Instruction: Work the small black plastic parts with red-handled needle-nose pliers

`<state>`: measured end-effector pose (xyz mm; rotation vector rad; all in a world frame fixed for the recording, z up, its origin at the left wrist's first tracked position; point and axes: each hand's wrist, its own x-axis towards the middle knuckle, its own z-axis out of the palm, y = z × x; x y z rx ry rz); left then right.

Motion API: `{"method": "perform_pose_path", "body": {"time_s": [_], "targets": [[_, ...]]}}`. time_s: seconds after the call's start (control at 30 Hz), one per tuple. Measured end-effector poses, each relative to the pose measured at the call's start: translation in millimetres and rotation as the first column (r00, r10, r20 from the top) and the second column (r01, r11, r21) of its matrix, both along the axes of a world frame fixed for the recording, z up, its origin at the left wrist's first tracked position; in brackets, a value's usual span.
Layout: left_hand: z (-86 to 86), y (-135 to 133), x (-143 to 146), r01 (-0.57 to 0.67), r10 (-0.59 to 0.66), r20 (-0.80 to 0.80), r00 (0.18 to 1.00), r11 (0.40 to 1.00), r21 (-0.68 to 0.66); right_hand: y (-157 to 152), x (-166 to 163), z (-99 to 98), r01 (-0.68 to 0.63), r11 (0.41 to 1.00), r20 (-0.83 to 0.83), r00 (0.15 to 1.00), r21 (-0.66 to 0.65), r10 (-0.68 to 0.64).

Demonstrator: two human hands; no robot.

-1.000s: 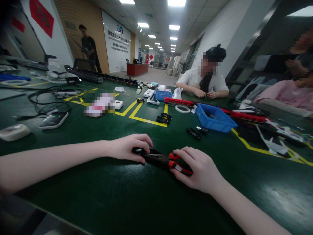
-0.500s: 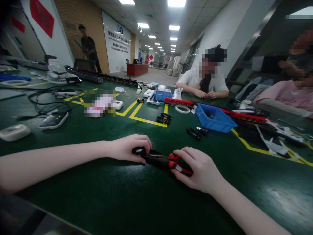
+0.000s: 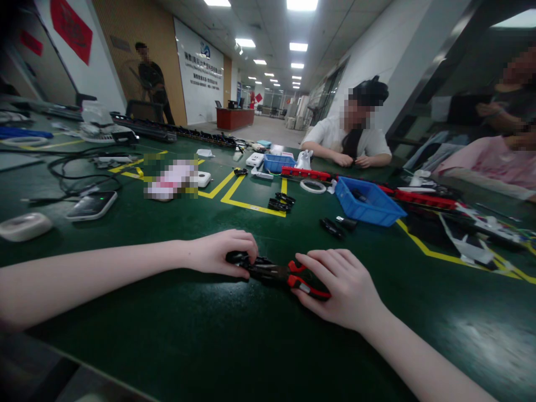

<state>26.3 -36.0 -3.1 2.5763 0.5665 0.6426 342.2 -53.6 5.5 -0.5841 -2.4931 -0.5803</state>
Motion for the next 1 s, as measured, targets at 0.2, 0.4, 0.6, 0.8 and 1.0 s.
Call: {"method": "perform_pose_path", "body": {"time_s": [0.2,0.4,0.6,0.8,1.0], "targets": [[-0.5,0.2,0.1,-0.006,0.006,-0.02,1.0,1.0,0.013,0.9,1.2,-0.7,0.01,1.0,0.0,1.0,0.013,-0.01],[-0.7,1.6,0.0,0.0,0.0,-0.029,1.0,1.0,0.001,0.5,1.7,0.1,0.038,0.999,-0.017,0.999,-0.003,-0.038],[-1.1,1.3,-0.3,0.008,-0.008,-0.015,1.0,1.0,0.007,0.9,2.9,-0.4,0.055,0.998,-0.007,0.998,0.03,-0.055],[-2.0,2.8,-0.5,0.026,-0.025,0.021,0.999,1.0,-0.016,0.8,3.6,-1.3,0.053,0.998,-0.006,0.999,0.023,-0.053],[-1.9,2.3,-0.4,0.022,-0.021,0.027,0.999,0.999,-0.042,0.1,1.4,0.7,0.034,0.999,-0.007,0.999,0.002,-0.034]]}}
